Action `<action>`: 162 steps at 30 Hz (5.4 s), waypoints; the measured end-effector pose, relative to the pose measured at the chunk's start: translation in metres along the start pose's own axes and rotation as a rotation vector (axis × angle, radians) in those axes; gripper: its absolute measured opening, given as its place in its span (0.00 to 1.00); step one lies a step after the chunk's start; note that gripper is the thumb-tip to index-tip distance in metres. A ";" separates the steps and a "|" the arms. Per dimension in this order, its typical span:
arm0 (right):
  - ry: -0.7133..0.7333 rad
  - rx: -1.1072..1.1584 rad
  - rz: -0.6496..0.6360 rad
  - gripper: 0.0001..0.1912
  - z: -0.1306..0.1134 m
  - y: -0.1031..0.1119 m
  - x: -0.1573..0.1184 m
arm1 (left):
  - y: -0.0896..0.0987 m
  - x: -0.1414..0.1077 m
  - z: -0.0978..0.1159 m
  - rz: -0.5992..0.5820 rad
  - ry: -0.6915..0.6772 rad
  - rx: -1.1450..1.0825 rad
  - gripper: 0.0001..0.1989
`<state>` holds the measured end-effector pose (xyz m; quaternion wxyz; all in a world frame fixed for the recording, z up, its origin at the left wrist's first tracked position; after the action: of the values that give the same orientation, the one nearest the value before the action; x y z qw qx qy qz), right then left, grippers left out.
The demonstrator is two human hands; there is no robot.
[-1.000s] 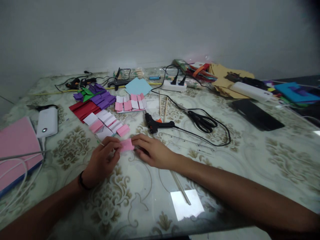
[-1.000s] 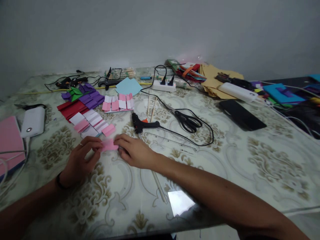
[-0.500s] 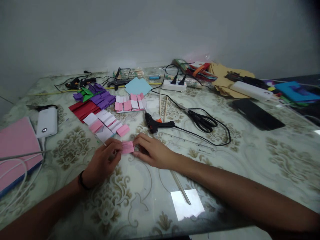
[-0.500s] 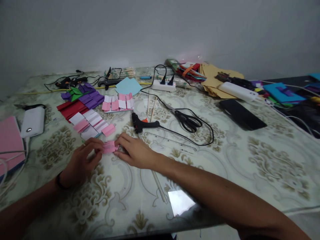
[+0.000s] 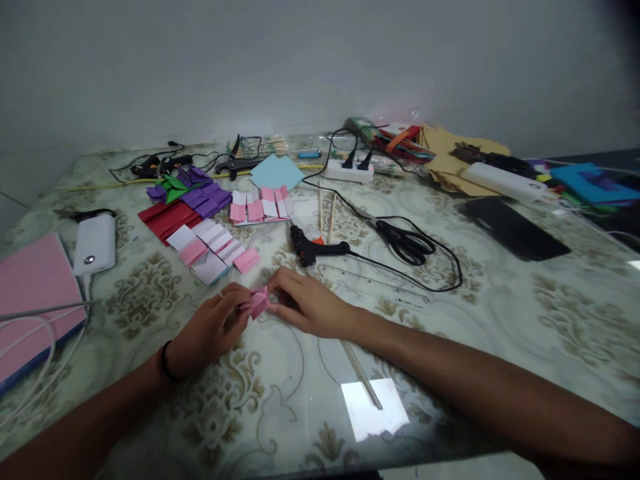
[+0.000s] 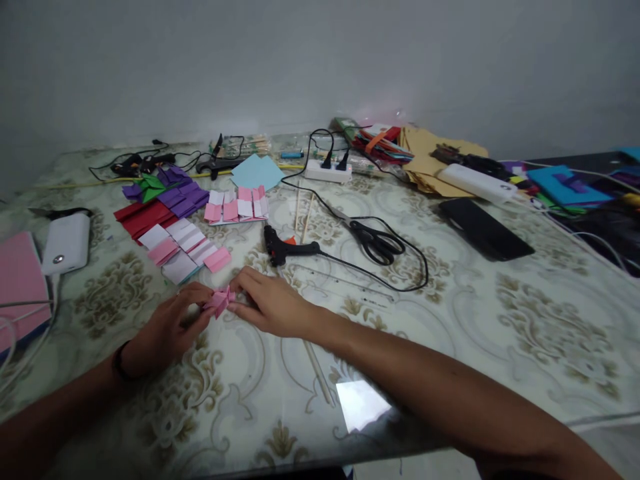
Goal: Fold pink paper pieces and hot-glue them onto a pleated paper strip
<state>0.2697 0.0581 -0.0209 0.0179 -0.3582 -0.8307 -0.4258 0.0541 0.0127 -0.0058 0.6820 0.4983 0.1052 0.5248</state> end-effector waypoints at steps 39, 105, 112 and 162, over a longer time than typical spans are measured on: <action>0.101 -0.063 -0.086 0.09 0.007 -0.009 -0.002 | -0.005 0.003 0.002 -0.230 -0.061 0.015 0.10; 0.096 -0.135 -0.071 0.15 0.004 -0.009 -0.001 | -0.005 0.003 0.004 -0.215 -0.026 0.072 0.06; 0.101 -0.122 -0.070 0.13 0.004 -0.009 -0.001 | -0.005 0.001 0.004 -0.202 -0.026 0.076 0.05; 0.168 -0.038 -0.110 0.16 0.003 -0.005 0.000 | -0.006 -0.003 0.007 -0.104 -0.241 0.162 0.07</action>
<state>0.2676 0.0579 -0.0260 0.0572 -0.2752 -0.8364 -0.4705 0.0611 0.0068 -0.0084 0.6736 0.6050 0.0900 0.4149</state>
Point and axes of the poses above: each hand's wrist, its own x-axis towards the middle knuckle, its own y-axis out of the back of the hand, z = x × y, the point moved 2 cm from there along x, towards the middle knuckle, and after that the axes turned 5 degrees about y, right-handed, at the moved point
